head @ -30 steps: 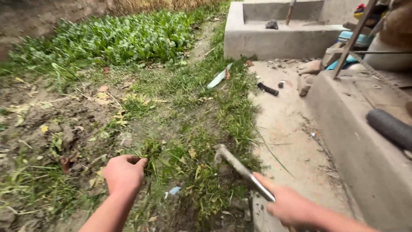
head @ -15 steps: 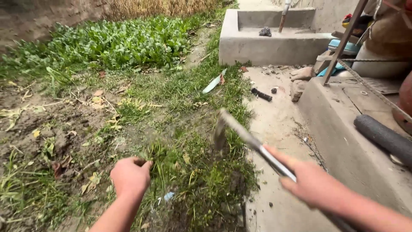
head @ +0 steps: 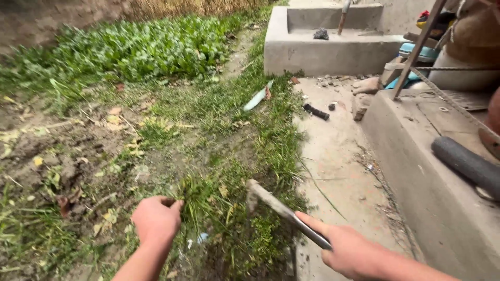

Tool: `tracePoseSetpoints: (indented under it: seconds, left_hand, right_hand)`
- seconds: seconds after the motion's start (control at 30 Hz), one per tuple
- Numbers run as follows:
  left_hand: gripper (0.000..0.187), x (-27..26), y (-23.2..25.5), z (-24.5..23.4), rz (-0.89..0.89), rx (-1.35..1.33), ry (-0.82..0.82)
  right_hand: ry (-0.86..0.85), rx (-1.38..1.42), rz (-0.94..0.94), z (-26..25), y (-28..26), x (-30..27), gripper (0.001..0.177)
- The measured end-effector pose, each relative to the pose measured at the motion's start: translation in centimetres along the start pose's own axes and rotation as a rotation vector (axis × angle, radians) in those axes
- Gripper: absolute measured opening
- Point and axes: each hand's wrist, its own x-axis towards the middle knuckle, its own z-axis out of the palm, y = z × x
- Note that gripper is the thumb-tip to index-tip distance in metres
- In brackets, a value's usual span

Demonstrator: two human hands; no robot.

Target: Using a hand hoe to loosen weeds from the soil and then picking them up by hand to place them in a collection container.

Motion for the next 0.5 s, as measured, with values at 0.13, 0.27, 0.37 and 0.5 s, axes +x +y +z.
tracePoseSetpoints:
  seconds: [0.13, 0.27, 0.37, 0.5]
  left_hand:
    - [0.022, 0.3, 1.0, -0.7, 0.009, -0.085, -0.019]
    - [0.019, 1.2, 0.8, -0.6, 0.011, -0.081, 0.043]
    - [0.020, 1.7, 0.4, -0.7, 0.011, -0.059, 0.057]
    - [0.020, 2.6, -1.8, -1.0, 0.036, -0.100, 0.017]
  right_hand:
    - [0.080, -0.094, -0.087, -3.3, -1.4, -3.0, 0.095]
    - [0.262, -0.133, -0.111, -6.8, -2.8, -4.0, 0.088]
    - [0.284, -0.023, -0.003, -8.6, -5.8, -4.3, 0.090]
    - [0.123, 0.041, 0.050, -0.4, -1.6, 0.5, 0.100]
